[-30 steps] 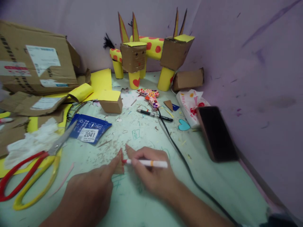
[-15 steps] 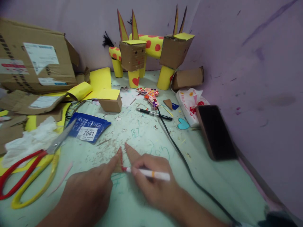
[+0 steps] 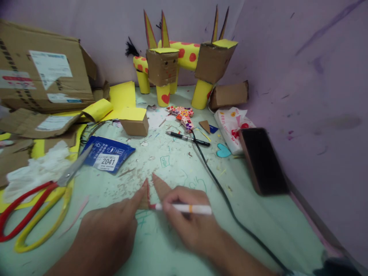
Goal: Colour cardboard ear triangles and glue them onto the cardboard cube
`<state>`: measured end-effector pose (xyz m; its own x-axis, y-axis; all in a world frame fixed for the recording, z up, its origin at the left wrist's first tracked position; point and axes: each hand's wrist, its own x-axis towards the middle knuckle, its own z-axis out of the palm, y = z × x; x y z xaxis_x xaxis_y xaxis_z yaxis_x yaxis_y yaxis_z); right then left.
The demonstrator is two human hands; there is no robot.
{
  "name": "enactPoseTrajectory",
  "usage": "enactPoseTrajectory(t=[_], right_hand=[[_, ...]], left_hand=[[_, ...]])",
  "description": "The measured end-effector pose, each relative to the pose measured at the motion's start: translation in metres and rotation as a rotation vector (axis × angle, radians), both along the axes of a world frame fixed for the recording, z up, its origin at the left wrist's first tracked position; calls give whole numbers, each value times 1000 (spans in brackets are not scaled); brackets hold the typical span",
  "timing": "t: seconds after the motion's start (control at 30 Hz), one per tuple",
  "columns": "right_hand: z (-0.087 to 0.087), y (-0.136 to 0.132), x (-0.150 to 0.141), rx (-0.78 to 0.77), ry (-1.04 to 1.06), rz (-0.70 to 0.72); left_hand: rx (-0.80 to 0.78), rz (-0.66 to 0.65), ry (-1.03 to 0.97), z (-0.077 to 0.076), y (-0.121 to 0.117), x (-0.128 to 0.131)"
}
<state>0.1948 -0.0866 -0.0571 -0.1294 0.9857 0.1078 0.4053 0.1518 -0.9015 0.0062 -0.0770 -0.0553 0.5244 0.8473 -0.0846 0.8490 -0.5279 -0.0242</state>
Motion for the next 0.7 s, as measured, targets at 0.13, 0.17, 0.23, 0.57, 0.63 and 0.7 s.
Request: enactPoseTrajectory(t=[0.13,0.17,0.23,0.57,0.63,0.7], right_hand=[[0,0,0,33,-16,36],[0,0,0,27,-10,55],[1,0,1,-1,22,65],[-9,-1,12,45,176,-371],[-9,2,13,32,163,-368],[-8,7,14,-2,132,-331]], left_hand=[[-2,-3,-11,1,0,-1],[12,-8,-16,2,0,-1],[46,-17,-27,2,0,-1],[208,10,-255,2,4,-2],[242,33,-342,4,7,-4],[221,72,-426,7,12,-6]])
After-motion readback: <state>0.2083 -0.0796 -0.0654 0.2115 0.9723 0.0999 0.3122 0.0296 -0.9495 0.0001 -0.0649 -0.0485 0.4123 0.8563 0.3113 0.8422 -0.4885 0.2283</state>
